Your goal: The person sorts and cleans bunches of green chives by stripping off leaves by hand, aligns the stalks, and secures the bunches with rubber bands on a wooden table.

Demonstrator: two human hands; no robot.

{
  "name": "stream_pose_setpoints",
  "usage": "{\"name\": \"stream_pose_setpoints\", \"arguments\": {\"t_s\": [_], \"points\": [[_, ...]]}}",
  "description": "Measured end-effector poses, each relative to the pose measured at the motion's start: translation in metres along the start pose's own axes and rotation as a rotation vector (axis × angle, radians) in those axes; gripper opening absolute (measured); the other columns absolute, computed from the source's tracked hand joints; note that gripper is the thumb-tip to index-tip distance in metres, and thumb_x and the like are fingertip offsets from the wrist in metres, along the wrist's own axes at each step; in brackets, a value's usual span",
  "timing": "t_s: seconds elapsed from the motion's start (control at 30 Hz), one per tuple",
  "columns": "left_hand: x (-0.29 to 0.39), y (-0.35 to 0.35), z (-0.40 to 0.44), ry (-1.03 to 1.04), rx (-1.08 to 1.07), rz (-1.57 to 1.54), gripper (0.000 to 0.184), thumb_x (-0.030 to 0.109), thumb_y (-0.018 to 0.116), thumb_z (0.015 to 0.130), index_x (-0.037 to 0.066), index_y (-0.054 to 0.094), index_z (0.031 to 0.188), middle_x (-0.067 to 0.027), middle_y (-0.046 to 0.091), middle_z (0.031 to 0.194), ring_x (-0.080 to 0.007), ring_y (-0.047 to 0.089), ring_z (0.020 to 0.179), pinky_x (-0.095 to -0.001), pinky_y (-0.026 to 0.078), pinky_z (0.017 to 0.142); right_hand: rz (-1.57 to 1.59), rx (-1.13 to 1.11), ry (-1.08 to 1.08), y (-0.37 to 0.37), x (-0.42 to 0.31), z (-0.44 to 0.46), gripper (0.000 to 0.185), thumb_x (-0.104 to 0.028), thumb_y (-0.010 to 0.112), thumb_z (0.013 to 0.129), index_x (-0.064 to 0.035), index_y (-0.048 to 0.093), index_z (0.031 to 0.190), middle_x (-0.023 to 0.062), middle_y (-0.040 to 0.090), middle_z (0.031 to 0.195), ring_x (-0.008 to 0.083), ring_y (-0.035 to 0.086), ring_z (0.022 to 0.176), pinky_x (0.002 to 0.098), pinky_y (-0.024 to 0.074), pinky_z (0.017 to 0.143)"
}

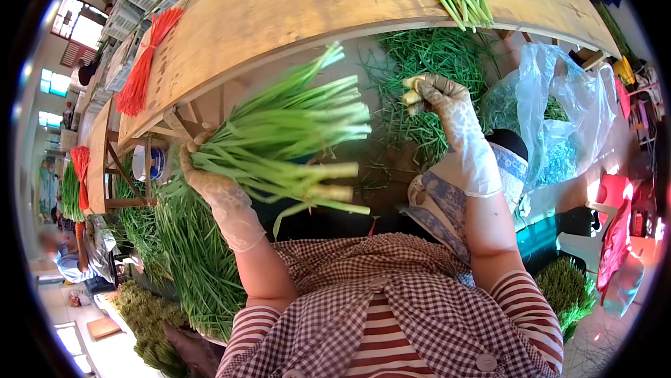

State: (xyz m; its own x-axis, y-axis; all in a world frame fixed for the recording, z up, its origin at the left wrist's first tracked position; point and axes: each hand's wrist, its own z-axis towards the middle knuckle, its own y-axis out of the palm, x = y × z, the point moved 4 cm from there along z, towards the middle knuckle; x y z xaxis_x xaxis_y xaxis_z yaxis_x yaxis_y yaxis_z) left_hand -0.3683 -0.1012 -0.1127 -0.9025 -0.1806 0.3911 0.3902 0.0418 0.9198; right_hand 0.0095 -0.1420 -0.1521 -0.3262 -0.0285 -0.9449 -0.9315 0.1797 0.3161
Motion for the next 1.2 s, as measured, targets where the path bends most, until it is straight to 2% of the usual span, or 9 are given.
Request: {"name": "stream_pose_setpoints", "arguments": {"t_s": [0.1, 0.37, 0.57, 0.63, 0.7, 0.8, 0.93, 1.07, 1.2], "points": [[0.009, -0.014, 0.009, 0.08, 0.123, 0.159, 0.03, 0.028, 0.04, 0.096, 0.009, 0.05, 0.074, -0.0066, 0.058, 0.075, -0.0291, 0.057, 0.093, -0.0529, 0.044, 0.096, 0.072, -0.287, 0.085, 0.026, -0.005, -0.019, 0.021, -0.01, 0.06, 0.093, 0.0048, 0.066, 0.107, 0.013, 0.071, 0.092, 0.0167, 0.067, 0.074, 0.0273, 0.0564, 0.069], [-0.009, -0.002, -0.008, 0.15, 0.236, 0.227, 0.032, 0.031, 0.041, 0.096, 0.009, 0.052, 0.075, -0.0082, 0.055, 0.072, -0.0262, 0.058, 0.081, -0.0471, 0.051, 0.083, -0.037, -0.431, 0.121, 0.06, 0.007, -0.035, 0.023, -0.009, 0.069, 0.087, -0.0013, 0.069, 0.108, 0.0083, 0.072, 0.097, 0.0122, 0.065, 0.086, 0.0263, 0.0529, 0.08], [-0.012, -0.005, -0.006, 0.227, 0.217, 0.187, 0.027, 0.026, 0.051, 0.093, 0.01, 0.049, 0.072, -0.0047, 0.052, 0.069, -0.0202, 0.055, 0.074, -0.042, 0.052, 0.082, -0.189, -0.408, 0.169, 0.07, 0.019, -0.033, 0.026, -0.023, 0.066, 0.09, -0.0015, 0.071, 0.103, 0.0079, 0.072, 0.095, 0.0115, 0.064, 0.087, 0.0289, 0.0513, 0.08], [-0.004, -0.008, -0.003, 0.204, 0.166, 0.127, 0.031, 0.027, 0.049, 0.093, 0.008, 0.052, 0.069, -0.0092, 0.057, 0.07, -0.0259, 0.057, 0.077, -0.0433, 0.05, 0.087, 0.067, -0.405, 0.219, 0.055, 0.006, -0.03, 0.023, -0.021, 0.062, 0.092, -0.0009, 0.07, 0.1, 0.0089, 0.072, 0.092, 0.0143, 0.065, 0.084, 0.0279, 0.0508, 0.08], [0.005, -0.01, 0.001, 0.208, 0.147, 0.111, 0.033, 0.027, 0.048, 0.092, 0.007, 0.053, 0.067, -0.0112, 0.059, 0.07, -0.0285, 0.058, 0.078, -0.0438, 0.05, 0.089, -0.116, -0.346, 0.232, 0.024, -0.001, -0.013, 0.02, -0.017, 0.06, 0.093, -0.0005, 0.069, 0.102, 0.0091, 0.071, 0.094, 0.0146, 0.065, 0.086, 0.0264, 0.0512, 0.08], [0.009, -0.006, -0.002, 0.224, 0.121, 0.106, 0.032, 0.027, 0.048, 0.092, 0.008, 0.052, 0.067, -0.009, 0.058, 0.069, -0.0264, 0.057, 0.074, -0.0437, 0.051, 0.088, -0.549, 0.106, -0.145, 0.002, -0.016, -0.006, 0.035, -0.013, 0.07, 0.085, -0.0039, 0.064, 0.118, 0.0082, 0.069, 0.108, 0.0149, 0.063, 0.099, 0.0277, 0.0487, 0.091], [-0.015, 0.008, -0.011, 0.219, 0.246, 0.189, 0.028, 0.024, 0.05, 0.093, 0.009, 0.049, 0.07, -0.0047, 0.052, 0.066, -0.0211, 0.053, 0.07, -0.0408, 0.051, 0.084, -0.454, -0.293, -0.324, 0.057, -0.022, -0.034, 0.059, -0.015, 0.08, 0.074, -0.0081, 0.058, 0.128, 0.0052, 0.063, 0.124, 0.0175, 0.057, 0.114, 0.031, 0.0437, 0.1], [-0.024, -0.001, -0.008, 0.173, 0.262, 0.154, 0.029, 0.023, 0.049, 0.094, 0.008, 0.049, 0.07, -0.0043, 0.052, 0.065, -0.0216, 0.053, 0.068, -0.0408, 0.052, 0.082, -0.687, -0.377, -0.376, 0.071, -0.002, -0.033, 0.021, -0.009, 0.072, 0.082, -0.0019, 0.071, 0.101, 0.0068, 0.069, 0.106, 0.0167, 0.062, 0.098, 0.0323, 0.0496, 0.088], [-0.022, -0.012, -0.003, 0.099, 0.237, 0.144, 0.029, 0.024, 0.049, 0.093, 0.006, 0.051, 0.071, -0.006, 0.053, 0.065, -0.0254, 0.056, 0.071, -0.0451, 0.052, 0.086, -0.479, -0.355, -0.052, 0.059, 0.004, -0.029, 0.018, -0.009, 0.068, 0.087, 0.0014, 0.07, 0.101, 0.0088, 0.071, 0.094, 0.0144, 0.064, 0.088, 0.0275, 0.0511, 0.082]]}}
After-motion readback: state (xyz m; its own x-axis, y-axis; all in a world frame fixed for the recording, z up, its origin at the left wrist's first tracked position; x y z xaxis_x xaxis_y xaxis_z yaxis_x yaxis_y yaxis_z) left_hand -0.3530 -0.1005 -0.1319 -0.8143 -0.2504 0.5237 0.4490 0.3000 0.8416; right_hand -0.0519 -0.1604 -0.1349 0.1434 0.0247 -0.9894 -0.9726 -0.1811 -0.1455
